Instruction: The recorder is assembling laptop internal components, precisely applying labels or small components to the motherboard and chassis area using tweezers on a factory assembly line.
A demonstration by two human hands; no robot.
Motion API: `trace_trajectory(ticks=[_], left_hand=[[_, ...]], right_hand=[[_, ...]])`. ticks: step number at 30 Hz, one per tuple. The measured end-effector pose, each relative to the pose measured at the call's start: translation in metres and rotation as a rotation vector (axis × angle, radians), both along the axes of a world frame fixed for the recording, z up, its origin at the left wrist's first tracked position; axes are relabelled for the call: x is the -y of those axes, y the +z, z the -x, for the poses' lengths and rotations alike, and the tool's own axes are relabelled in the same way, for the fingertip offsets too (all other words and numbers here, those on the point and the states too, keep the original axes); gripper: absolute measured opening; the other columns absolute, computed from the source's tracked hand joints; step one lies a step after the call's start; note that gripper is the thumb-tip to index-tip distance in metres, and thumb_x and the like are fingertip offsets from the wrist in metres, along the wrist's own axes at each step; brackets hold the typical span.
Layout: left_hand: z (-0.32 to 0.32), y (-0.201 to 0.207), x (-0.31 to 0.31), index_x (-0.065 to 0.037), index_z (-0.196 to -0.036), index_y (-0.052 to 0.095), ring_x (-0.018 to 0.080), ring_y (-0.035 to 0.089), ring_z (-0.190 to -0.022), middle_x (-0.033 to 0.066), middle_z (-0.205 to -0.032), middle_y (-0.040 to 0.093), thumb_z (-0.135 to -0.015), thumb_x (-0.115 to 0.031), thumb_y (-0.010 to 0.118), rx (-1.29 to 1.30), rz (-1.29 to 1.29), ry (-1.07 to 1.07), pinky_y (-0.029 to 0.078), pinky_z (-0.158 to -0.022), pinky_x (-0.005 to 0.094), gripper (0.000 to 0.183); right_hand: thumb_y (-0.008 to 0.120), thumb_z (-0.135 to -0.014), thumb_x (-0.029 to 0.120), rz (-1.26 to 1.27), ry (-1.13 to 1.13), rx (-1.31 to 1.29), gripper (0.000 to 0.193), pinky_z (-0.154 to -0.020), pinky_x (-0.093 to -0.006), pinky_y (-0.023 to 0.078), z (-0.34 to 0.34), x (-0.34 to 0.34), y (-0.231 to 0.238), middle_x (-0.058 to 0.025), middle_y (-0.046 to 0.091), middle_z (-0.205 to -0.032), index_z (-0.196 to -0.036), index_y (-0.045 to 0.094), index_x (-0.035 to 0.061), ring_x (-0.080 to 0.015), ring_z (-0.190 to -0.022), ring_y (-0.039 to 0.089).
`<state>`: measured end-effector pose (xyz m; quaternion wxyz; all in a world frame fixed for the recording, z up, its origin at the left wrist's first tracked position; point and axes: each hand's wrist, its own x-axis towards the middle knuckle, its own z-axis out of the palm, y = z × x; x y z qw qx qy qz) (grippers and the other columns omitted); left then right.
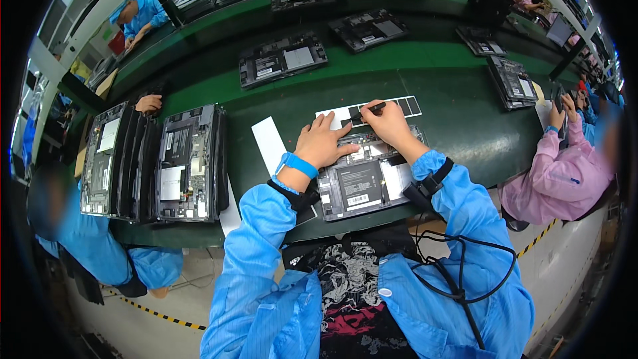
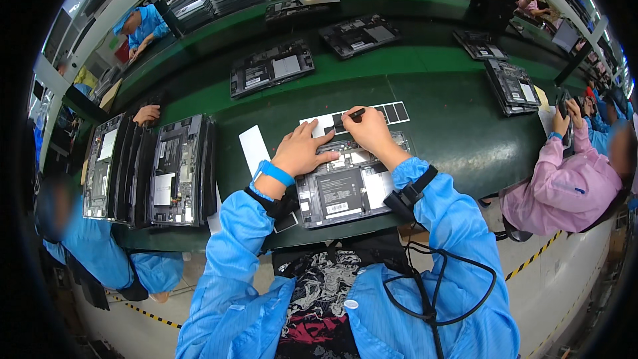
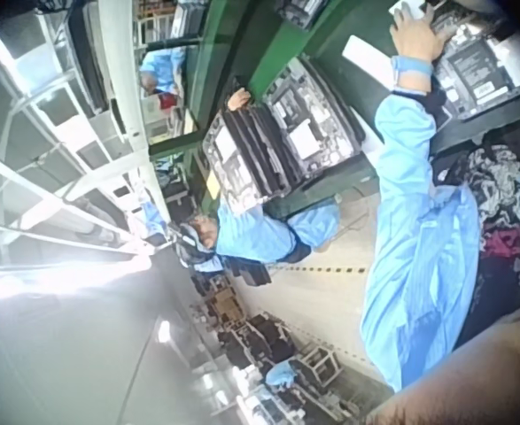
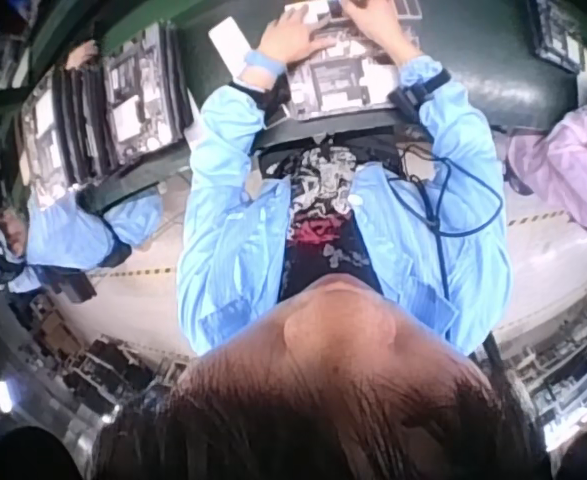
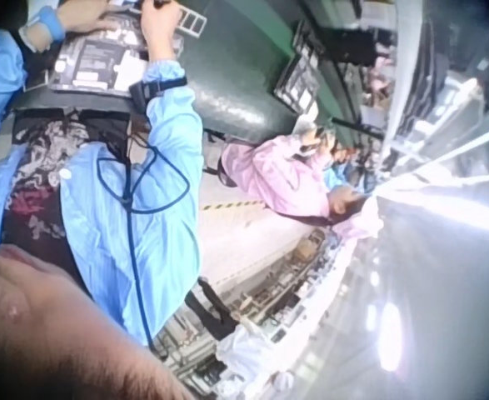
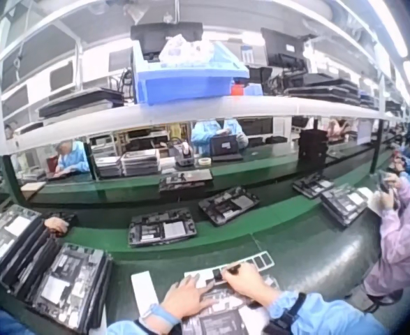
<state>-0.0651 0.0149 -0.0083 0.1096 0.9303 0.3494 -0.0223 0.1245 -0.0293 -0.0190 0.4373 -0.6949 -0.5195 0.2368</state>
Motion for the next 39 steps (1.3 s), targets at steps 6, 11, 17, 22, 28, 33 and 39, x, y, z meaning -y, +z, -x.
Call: trace_trajectory(ticks=[6, 11, 17, 22, 28, 33, 39], left_hand=[[-0.001, 0.000, -0.001, -0.029, -0.135, 0.051, 0.0357, 0.030, -0.136, 0.0196, -0.145, 0.035, -0.084, -0.069, 0.045, -0.005, -0.001, 0.004, 0.032, -0.106, 0.0509, 0.066], [-0.001, -0.004, -0.003, -0.031, -0.132, 0.054, 0.0356, 0.029, -0.136, 0.0166, -0.146, 0.034, -0.080, -0.073, 0.046, 0.031, 0.007, 0.024, 0.030, -0.105, 0.0537, 0.067], [-0.001, -0.003, 0.000, -0.029, -0.127, 0.060, 0.0348, 0.023, -0.139, 0.0151, -0.147, 0.034, -0.080, -0.071, 0.050, 0.084, -0.012, 0.030, 0.027, -0.107, 0.0531, 0.064], [0.001, -0.008, -0.006, -0.023, -0.120, 0.065, 0.0362, 0.023, -0.137, 0.0148, -0.144, 0.037, -0.085, -0.058, 0.055, 0.225, -0.015, 0.003, 0.019, -0.109, 0.0541, 0.051], [-0.013, 0.037, 0.025, -0.001, -0.090, 0.066, 0.0246, 0.063, -0.072, 0.0142, -0.088, 0.066, -0.089, -0.024, 0.061, 0.564, 0.149, 0.216, 0.048, -0.066, 0.0349, 0.024], [-0.031, 0.017, 0.035, 0.006, -0.096, 0.061, 0.0122, 0.056, -0.051, 0.0076, -0.066, 0.062, -0.090, -0.022, 0.061, 0.561, 0.691, 0.352, 0.043, -0.047, 0.0285, 0.029], [-0.039, 0.012, 0.032, 0.006, -0.098, 0.060, 0.0095, 0.054, -0.048, 0.0071, -0.066, 0.062, -0.089, -0.020, 0.063, 0.556, 0.789, 0.449, 0.040, -0.043, 0.0251, 0.028]], right_hand=[[0.065, -0.081, 0.018, -0.020, 0.014, -0.101, 0.024, -0.065, -0.0301, 0.053, -0.003, -0.002, -0.007, -0.0129, 0.070, -0.076, -0.090, 0.069, -0.0036, -0.0207, -0.069, 0.069], [0.063, -0.085, 0.011, -0.005, 0.037, -0.169, 0.021, -0.068, -0.0273, 0.055, 0.001, -0.001, -0.003, -0.0147, 0.070, -0.083, -0.096, 0.065, -0.0064, -0.0191, -0.077, 0.070], [0.063, -0.087, 0.009, -0.096, 0.024, -0.481, 0.020, -0.068, -0.0261, 0.056, -0.004, 0.000, -0.007, -0.0154, 0.069, -0.086, -0.099, 0.063, -0.0073, -0.0198, -0.079, 0.070], [0.064, -0.087, 0.009, -0.144, -0.052, -0.673, 0.019, -0.065, -0.0257, 0.056, -0.027, 0.032, 0.029, -0.0152, 0.067, -0.085, -0.097, 0.062, -0.0076, -0.0207, -0.077, 0.070], [0.064, -0.087, 0.010, 0.010, -0.052, -0.675, 0.020, -0.063, -0.0251, 0.056, -0.038, 0.065, 0.021, -0.0139, 0.067, -0.083, -0.098, 0.061, -0.0069, -0.0202, -0.074, 0.069], [0.065, -0.087, 0.012, 0.005, -0.006, -0.730, 0.023, -0.062, -0.0247, 0.054, -0.036, 0.070, 0.008, -0.0135, 0.067, -0.081, -0.098, 0.060, -0.0072, -0.0198, -0.071, 0.069], [0.064, -0.088, 0.011, -0.032, 0.034, -0.766, 0.022, -0.062, -0.0252, 0.054, -0.044, 0.071, -0.005, -0.0136, 0.067, -0.082, -0.098, 0.059, -0.0070, -0.0204, -0.072, 0.069]])
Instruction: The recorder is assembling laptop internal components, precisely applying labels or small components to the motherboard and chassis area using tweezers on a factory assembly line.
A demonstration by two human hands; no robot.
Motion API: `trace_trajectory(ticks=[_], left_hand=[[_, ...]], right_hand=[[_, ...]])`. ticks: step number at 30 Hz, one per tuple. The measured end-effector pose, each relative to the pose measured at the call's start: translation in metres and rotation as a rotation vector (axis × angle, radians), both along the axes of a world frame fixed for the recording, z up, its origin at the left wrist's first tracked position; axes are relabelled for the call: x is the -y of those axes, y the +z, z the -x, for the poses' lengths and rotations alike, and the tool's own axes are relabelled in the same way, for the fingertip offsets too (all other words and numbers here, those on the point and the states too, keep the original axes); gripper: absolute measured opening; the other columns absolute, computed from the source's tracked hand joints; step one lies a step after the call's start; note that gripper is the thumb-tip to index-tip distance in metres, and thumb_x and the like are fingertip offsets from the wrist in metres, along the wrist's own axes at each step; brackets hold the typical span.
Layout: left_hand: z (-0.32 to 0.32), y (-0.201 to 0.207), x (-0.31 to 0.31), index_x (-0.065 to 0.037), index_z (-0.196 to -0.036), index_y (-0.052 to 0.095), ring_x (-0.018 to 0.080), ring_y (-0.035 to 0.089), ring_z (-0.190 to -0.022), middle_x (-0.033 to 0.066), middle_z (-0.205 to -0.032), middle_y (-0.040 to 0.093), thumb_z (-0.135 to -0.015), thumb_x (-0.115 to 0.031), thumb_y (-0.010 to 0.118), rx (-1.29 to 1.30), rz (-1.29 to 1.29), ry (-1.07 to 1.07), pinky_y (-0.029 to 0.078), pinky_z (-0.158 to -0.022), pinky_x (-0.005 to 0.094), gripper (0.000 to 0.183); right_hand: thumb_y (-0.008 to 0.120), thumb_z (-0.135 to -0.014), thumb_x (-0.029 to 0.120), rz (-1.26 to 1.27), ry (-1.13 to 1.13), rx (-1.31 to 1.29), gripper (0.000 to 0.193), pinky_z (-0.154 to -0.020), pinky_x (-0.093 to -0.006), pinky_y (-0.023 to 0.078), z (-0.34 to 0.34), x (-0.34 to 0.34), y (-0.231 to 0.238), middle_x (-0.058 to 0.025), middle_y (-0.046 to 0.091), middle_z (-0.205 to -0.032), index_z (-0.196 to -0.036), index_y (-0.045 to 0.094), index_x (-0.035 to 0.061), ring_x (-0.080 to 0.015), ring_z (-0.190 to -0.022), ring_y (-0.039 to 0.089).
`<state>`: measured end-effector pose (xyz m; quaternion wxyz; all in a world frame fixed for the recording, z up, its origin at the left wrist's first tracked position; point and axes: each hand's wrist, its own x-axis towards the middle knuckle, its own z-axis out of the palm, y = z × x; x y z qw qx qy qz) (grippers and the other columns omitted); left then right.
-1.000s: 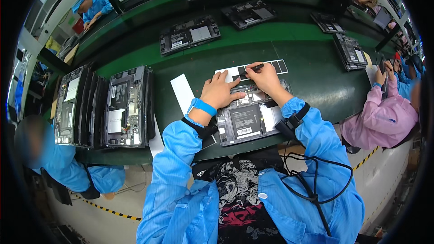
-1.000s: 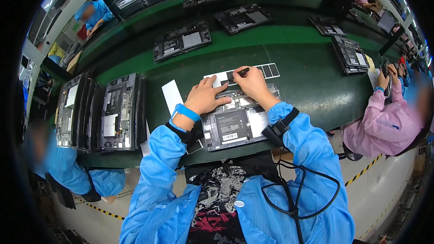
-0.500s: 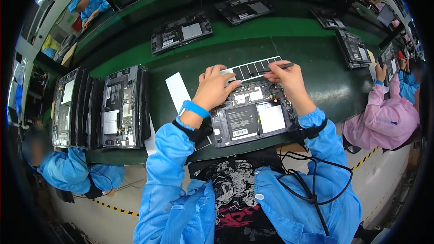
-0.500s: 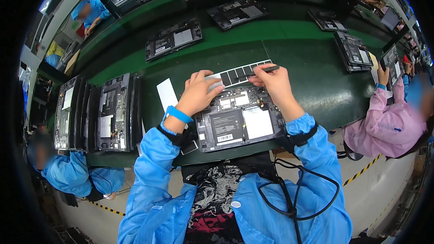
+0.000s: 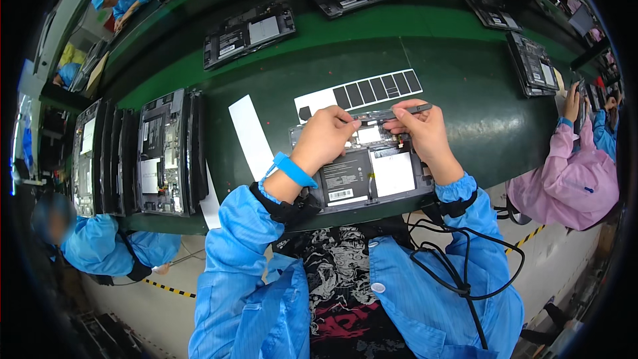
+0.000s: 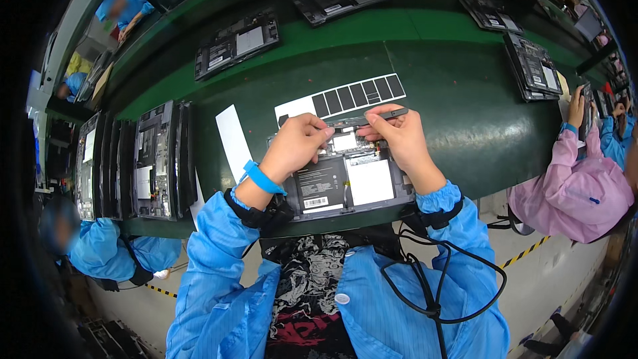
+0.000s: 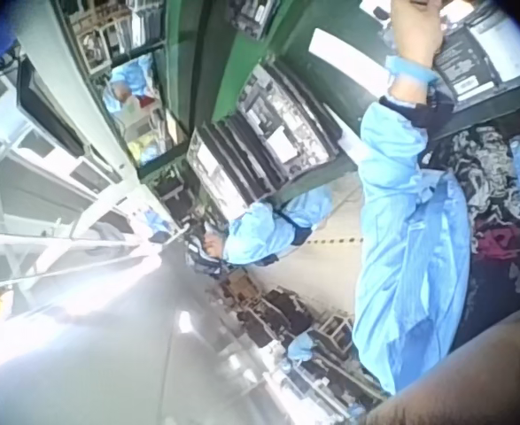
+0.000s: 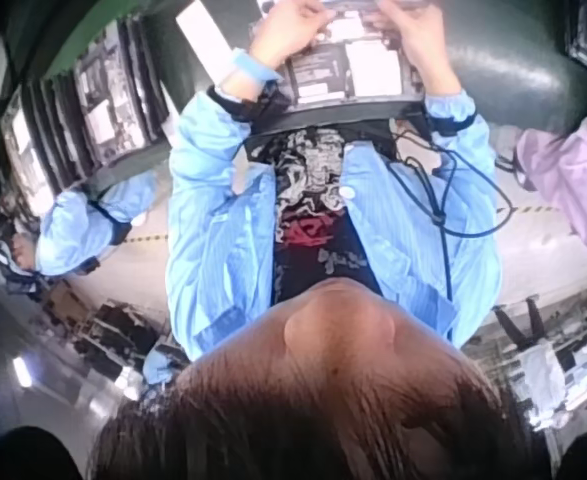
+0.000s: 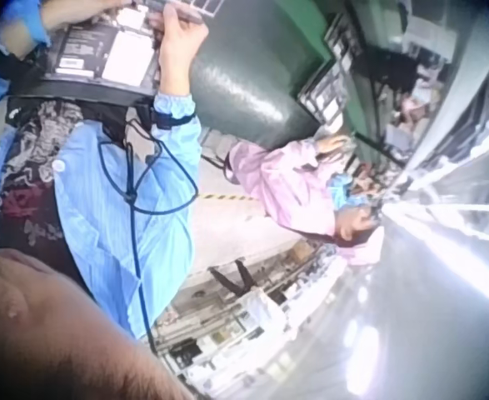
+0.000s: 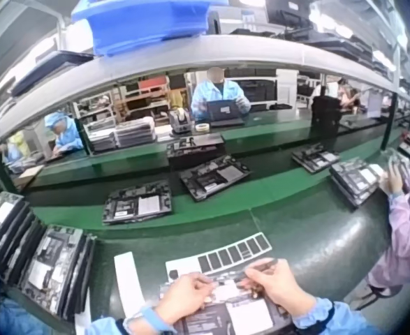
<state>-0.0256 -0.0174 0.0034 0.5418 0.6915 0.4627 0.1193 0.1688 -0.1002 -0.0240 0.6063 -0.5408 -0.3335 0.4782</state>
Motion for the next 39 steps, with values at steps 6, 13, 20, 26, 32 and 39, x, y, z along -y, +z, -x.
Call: trace_trajectory(ticks=[6, 13, 20, 26, 32, 39], left_hand=[[0.001, -0.007, -0.007, 0.005, -0.089, 0.063, 0.0087, 0.053, -0.047, 0.0059, -0.067, 0.063, -0.087, -0.015, 0.066, 0.074, 0.038, 0.008, 0.038, -0.042, 0.0241, 0.021], [-0.008, -0.005, -0.008, 0.006, -0.081, 0.065, 0.0109, 0.061, -0.054, 0.0073, -0.066, 0.065, -0.086, -0.017, 0.066, -0.028, -0.021, 0.014, 0.048, -0.049, 0.0237, 0.023], [-0.019, 0.007, -0.006, 0.004, -0.072, 0.067, 0.0141, 0.065, -0.051, 0.0099, -0.058, 0.065, -0.081, -0.020, 0.071, -0.180, -0.092, 0.055, 0.050, -0.048, 0.0252, 0.027], [-0.022, 0.004, -0.006, 0.001, -0.067, 0.067, 0.0161, 0.064, -0.049, 0.0101, -0.054, 0.064, -0.080, -0.021, 0.072, -0.170, -0.096, 0.097, 0.052, -0.053, 0.0287, 0.027], [-0.023, 0.007, -0.009, 0.002, -0.065, 0.066, 0.0163, 0.064, -0.046, 0.0100, -0.054, 0.064, -0.079, -0.021, 0.073, -0.190, -0.081, 0.070, 0.052, -0.052, 0.0281, 0.028], [-0.017, 0.001, -0.021, -0.002, -0.061, 0.067, 0.0169, 0.063, -0.047, 0.0075, -0.049, 0.062, -0.075, -0.031, 0.075, -0.344, -0.174, -0.037, 0.053, -0.056, 0.0296, 0.033]], right_hand=[[0.064, -0.088, 0.007, -0.027, 0.028, -0.033, 0.016, -0.064, -0.0257, 0.057, -0.003, -0.002, 0.001, -0.0149, 0.067, -0.083, -0.097, 0.062, -0.0067, -0.0208, -0.074, 0.070], [0.063, -0.088, 0.004, -0.011, 0.021, 0.030, 0.015, -0.066, -0.0259, 0.057, 0.002, -0.004, 0.003, -0.0150, 0.067, -0.083, -0.096, 0.062, -0.0078, -0.0203, -0.075, 0.070], [0.063, -0.087, 0.003, -0.019, 0.027, 0.057, 0.015, -0.067, -0.0249, 0.057, 0.003, -0.004, -0.001, -0.0149, 0.067, -0.084, -0.097, 0.062, -0.0081, -0.0197, -0.077, 0.070], [0.063, -0.087, 0.003, -0.008, 0.037, 0.081, 0.014, -0.068, -0.0254, 0.057, 0.002, -0.004, -0.001, -0.0149, 0.067, -0.085, -0.096, 0.062, -0.0080, -0.0187, -0.078, 0.069], [0.062, -0.088, 0.003, -0.001, 0.049, 0.127, 0.015, -0.071, -0.0255, 0.057, 0.004, -0.003, -0.001, -0.0147, 0.066, -0.086, -0.097, 0.061, -0.0085, -0.0191, -0.080, 0.069], [0.062, -0.089, 0.004, -0.087, -0.041, 0.060, 0.015, -0.072, -0.0283, 0.058, 0.013, -0.001, -0.001, -0.0151, 0.065, -0.088, -0.097, 0.059, -0.0088, -0.0219, -0.081, 0.068]])
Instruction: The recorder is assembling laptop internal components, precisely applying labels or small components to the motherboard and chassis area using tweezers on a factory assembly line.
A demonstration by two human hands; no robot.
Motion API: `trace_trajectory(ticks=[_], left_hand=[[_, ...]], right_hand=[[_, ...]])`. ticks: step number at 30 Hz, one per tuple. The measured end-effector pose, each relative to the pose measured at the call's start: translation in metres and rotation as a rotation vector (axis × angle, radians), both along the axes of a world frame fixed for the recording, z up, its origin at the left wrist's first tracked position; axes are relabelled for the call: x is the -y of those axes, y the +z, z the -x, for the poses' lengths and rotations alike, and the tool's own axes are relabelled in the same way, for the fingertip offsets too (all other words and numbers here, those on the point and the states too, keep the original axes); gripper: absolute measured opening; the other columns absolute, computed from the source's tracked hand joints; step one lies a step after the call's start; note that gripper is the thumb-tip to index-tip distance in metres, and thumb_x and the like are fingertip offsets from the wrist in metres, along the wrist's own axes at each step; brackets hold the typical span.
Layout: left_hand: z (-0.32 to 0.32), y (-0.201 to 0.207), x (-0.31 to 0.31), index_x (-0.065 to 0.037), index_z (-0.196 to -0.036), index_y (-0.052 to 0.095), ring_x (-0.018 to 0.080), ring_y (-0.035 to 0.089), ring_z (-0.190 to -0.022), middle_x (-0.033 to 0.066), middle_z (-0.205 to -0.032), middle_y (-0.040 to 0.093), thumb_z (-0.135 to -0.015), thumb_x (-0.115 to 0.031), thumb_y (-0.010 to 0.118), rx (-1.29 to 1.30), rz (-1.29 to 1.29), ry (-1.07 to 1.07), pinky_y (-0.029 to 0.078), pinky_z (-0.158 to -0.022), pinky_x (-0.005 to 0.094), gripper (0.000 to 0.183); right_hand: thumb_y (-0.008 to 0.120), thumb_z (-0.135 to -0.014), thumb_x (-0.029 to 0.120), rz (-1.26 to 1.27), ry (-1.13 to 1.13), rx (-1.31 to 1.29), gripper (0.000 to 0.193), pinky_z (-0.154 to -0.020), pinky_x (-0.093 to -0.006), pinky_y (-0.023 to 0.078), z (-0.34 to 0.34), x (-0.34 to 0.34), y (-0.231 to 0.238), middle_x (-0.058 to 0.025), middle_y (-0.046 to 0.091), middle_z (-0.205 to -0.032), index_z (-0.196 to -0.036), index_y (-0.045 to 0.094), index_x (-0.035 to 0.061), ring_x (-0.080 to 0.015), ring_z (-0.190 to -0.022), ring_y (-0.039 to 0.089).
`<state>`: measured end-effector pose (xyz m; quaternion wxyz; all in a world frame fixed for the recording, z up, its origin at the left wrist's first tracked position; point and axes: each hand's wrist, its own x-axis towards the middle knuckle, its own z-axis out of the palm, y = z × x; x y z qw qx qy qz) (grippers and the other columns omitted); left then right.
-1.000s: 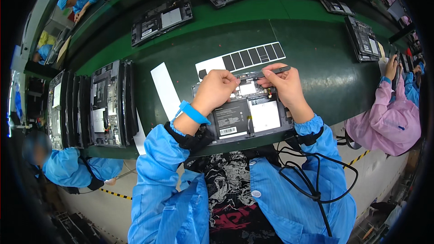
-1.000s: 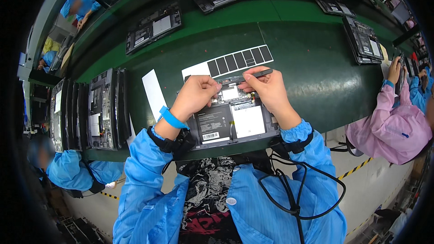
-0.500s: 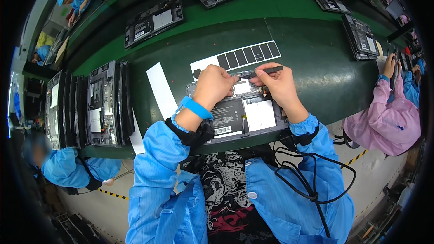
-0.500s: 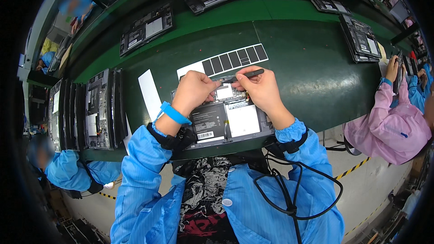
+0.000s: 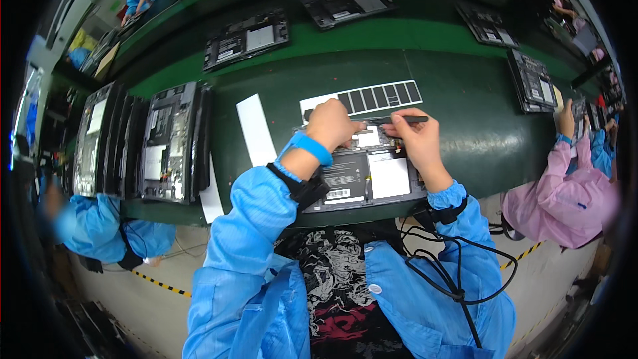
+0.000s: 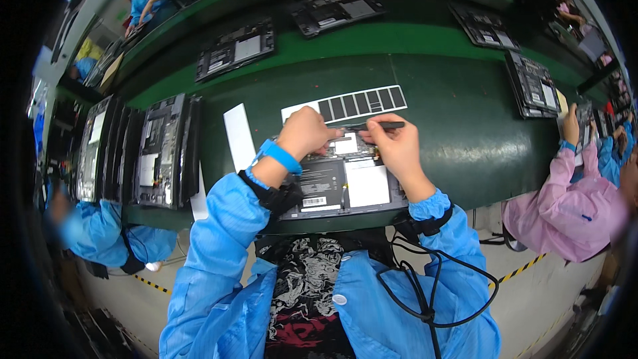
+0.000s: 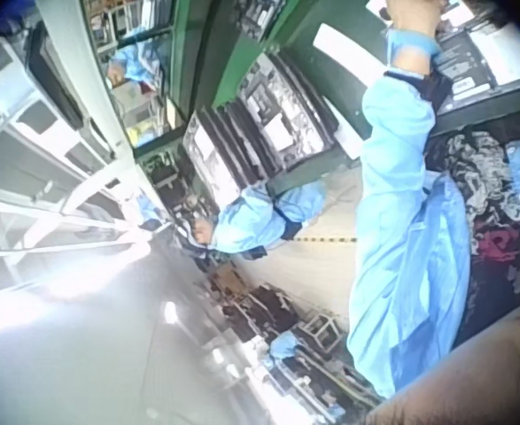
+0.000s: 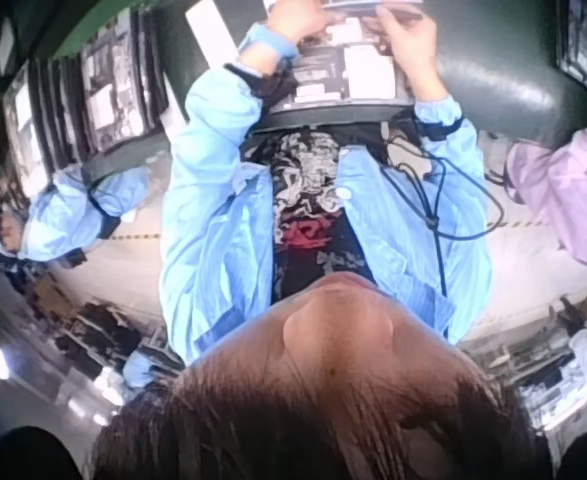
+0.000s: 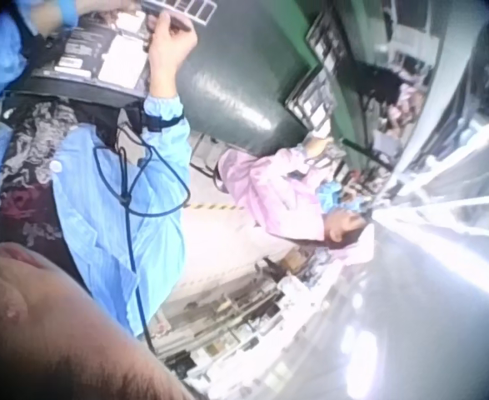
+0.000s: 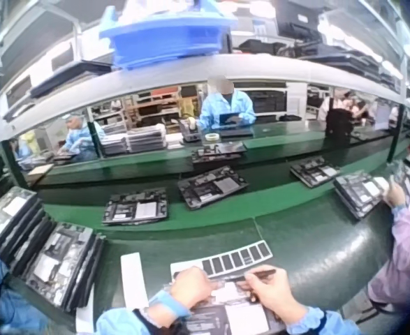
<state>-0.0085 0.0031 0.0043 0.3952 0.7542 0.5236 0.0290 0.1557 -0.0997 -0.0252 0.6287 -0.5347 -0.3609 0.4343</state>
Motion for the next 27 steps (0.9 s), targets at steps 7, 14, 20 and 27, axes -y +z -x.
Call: trace_trajectory(ticks=[7, 14, 20, 27], left_hand=[[0.101, 0.022, 0.083, -0.001, -0.083, 0.066, 0.0321, 0.064, -0.069, 0.0147, -0.076, 0.066, -0.081, -0.021, 0.069, 0.265, -0.467, 0.025, 0.050, -0.065, 0.0393, 0.019], [0.201, -0.036, 0.123, -0.009, -0.117, 0.063, 0.0297, 0.052, -0.120, 0.0103, -0.125, 0.059, -0.078, -0.022, 0.073, -0.046, -0.755, 0.065, 0.038, -0.097, 0.0433, 0.042], [0.217, -0.053, 0.121, -0.010, -0.117, 0.063, 0.0309, 0.048, -0.123, 0.0100, -0.131, 0.055, -0.082, -0.025, 0.067, 0.010, -0.771, 0.181, 0.034, -0.100, 0.0481, 0.038], [0.216, -0.057, 0.126, -0.011, -0.115, 0.064, 0.0294, 0.048, -0.122, 0.0088, -0.132, 0.053, -0.085, -0.024, 0.063, -0.049, -0.815, 0.092, 0.034, -0.102, 0.0522, 0.032]], right_hand=[[0.062, -0.091, 0.011, 0.003, -0.088, 0.028, 0.021, -0.072, -0.0299, 0.058, -0.001, 0.043, 0.021, -0.0150, 0.065, -0.090, -0.099, 0.059, -0.0082, -0.0226, -0.080, 0.069], [0.065, -0.088, 0.013, 0.040, 0.203, 0.242, 0.019, -0.076, -0.0260, 0.049, 0.104, 0.052, 0.027, -0.0111, 0.067, -0.098, -0.096, 0.066, -0.0035, -0.0154, -0.089, 0.065], [0.070, -0.080, 0.020, -0.099, 0.264, 0.631, 0.018, -0.088, -0.0388, 0.048, 0.170, 0.011, 0.010, -0.0204, 0.065, -0.109, -0.090, 0.071, 0.0050, -0.0347, -0.105, 0.060], [0.067, -0.081, 0.023, -0.116, 0.281, 0.867, 0.019, -0.105, -0.0438, 0.031, 0.187, -0.001, -0.006, -0.0187, 0.066, -0.107, -0.086, 0.070, 0.0044, -0.0328, -0.106, 0.058]])
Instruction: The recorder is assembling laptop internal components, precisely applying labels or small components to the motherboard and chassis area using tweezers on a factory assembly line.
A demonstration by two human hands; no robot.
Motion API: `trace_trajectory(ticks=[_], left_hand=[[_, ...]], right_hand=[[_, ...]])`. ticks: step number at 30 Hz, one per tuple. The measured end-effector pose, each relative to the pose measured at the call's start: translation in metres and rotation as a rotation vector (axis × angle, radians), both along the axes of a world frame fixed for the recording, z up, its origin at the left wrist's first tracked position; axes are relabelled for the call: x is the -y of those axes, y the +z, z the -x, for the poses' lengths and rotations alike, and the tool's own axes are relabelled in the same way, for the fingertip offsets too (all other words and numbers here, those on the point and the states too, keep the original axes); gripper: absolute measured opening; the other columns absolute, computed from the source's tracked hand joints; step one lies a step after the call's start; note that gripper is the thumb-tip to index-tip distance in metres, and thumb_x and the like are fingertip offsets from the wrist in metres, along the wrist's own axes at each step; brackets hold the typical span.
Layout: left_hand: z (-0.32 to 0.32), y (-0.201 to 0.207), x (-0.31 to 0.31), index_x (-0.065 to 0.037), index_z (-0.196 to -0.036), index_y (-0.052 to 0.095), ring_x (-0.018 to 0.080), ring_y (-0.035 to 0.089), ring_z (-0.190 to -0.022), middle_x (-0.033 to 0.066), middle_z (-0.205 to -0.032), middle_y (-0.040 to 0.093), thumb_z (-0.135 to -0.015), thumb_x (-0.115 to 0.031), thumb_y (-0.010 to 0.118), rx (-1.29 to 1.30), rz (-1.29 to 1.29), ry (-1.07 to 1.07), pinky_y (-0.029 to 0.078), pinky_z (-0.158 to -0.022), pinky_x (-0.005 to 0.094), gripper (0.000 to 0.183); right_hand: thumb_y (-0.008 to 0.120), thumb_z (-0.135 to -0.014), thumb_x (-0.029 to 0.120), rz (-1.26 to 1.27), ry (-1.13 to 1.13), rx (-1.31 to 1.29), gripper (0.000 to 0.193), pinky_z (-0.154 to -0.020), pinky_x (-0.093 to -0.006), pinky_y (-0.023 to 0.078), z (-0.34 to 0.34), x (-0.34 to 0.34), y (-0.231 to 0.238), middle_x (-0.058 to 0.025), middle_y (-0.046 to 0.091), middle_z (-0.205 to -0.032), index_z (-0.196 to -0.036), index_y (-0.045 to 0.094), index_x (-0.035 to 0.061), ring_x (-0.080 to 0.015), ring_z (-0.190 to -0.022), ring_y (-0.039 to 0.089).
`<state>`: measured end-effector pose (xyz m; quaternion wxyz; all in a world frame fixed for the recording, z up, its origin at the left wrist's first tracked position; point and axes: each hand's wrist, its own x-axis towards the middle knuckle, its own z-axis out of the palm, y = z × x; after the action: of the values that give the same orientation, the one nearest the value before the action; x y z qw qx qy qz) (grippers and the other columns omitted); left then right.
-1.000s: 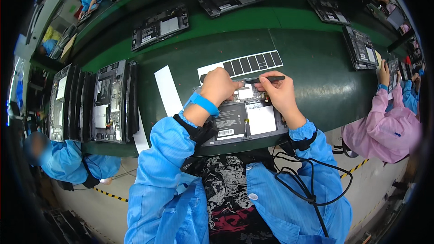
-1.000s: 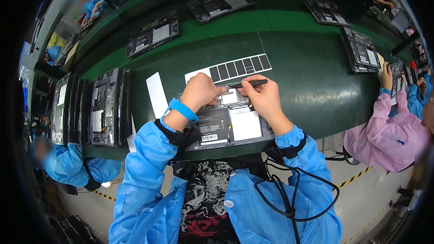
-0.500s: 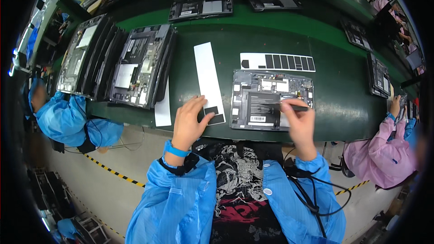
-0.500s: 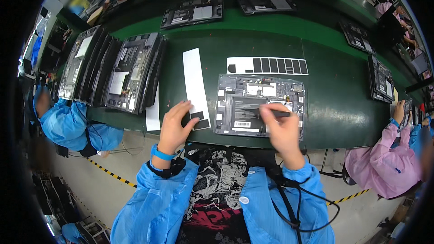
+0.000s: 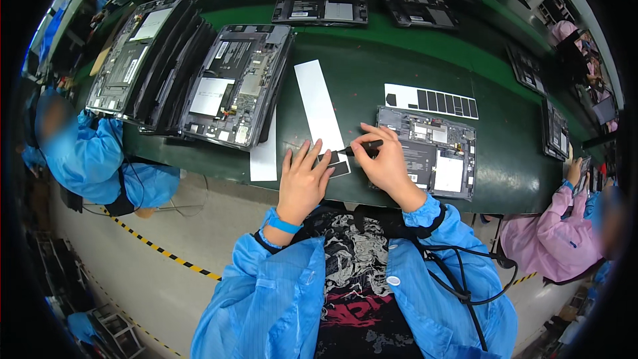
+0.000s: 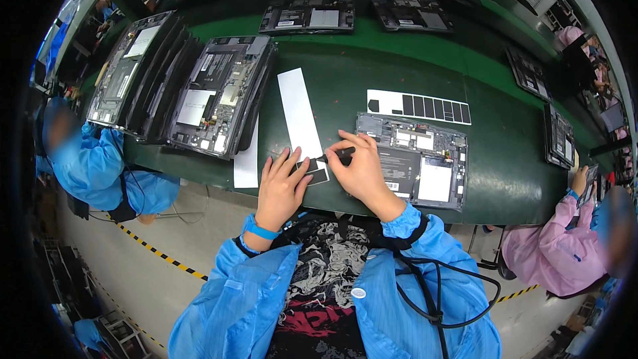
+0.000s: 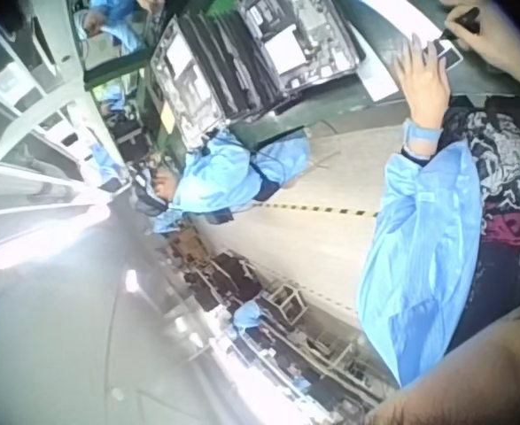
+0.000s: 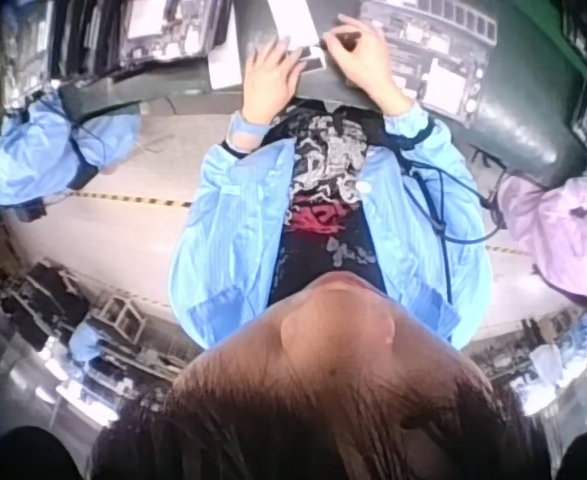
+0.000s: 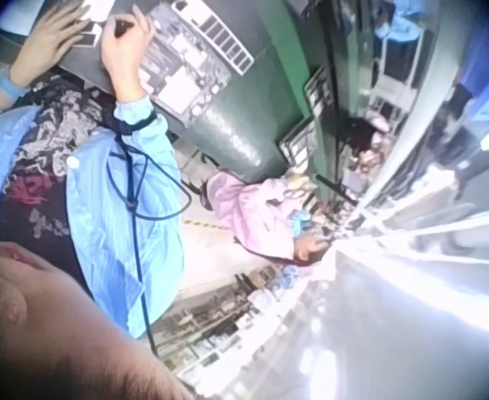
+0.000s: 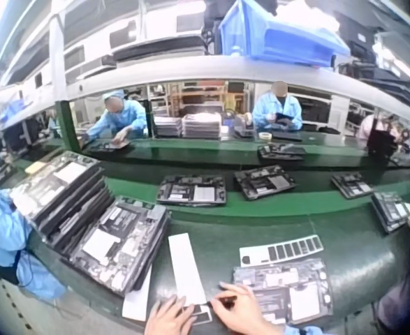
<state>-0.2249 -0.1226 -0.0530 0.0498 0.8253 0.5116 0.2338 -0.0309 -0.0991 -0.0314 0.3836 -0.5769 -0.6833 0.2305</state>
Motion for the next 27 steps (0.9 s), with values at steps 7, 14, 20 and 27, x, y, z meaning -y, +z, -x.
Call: trace_trajectory(ticks=[7, 14, 20, 27], left_hand=[[0.003, -0.003, -0.002, -0.011, -0.116, 0.064, 0.0286, 0.047, -0.123, 0.0083, -0.132, 0.053, -0.085, -0.024, 0.063, 0.015, -0.008, -0.005, 0.033, -0.103, 0.0517, 0.033], [0.003, -0.004, -0.001, -0.012, -0.116, 0.064, 0.0283, 0.047, -0.124, 0.0079, -0.132, 0.053, -0.085, -0.025, 0.063, 0.018, -0.012, -0.007, 0.033, -0.103, 0.0513, 0.034], [0.002, 0.000, -0.002, -0.012, -0.115, 0.065, 0.0306, 0.047, -0.124, 0.0080, -0.133, 0.053, -0.085, -0.022, 0.065, 0.031, 0.011, -0.012, 0.032, -0.102, 0.0513, 0.032], [0.001, 0.005, -0.003, -0.014, -0.116, 0.065, 0.0316, 0.046, -0.125, 0.0068, -0.133, 0.053, -0.084, -0.022, 0.065, 0.011, 0.037, -0.031, 0.031, -0.104, 0.0511, 0.033]], right_hand=[[0.066, -0.082, 0.021, 0.063, 0.024, -0.098, 0.019, -0.107, -0.0412, 0.028, -0.001, -0.003, -0.004, -0.0167, 0.068, -0.103, -0.083, 0.069, 0.0025, -0.0224, -0.078, 0.067], [0.066, -0.082, 0.022, 0.092, 0.031, -0.031, 0.018, -0.109, -0.0419, 0.025, 0.000, -0.001, 0.002, -0.0126, 0.070, -0.100, -0.086, 0.071, 0.0047, -0.0208, -0.075, 0.068], [0.066, -0.082, 0.022, 0.111, 0.074, -0.086, 0.018, -0.113, -0.0436, 0.021, -0.003, -0.004, 0.000, -0.0095, 0.071, -0.096, -0.089, 0.073, 0.0075, -0.0210, -0.076, 0.068], [0.066, -0.085, 0.012, 0.140, 0.034, -0.417, 0.014, -0.108, -0.0420, 0.033, -0.028, 0.008, 0.014, -0.0103, 0.072, -0.091, -0.089, 0.071, 0.0006, -0.0164, -0.081, 0.068]])
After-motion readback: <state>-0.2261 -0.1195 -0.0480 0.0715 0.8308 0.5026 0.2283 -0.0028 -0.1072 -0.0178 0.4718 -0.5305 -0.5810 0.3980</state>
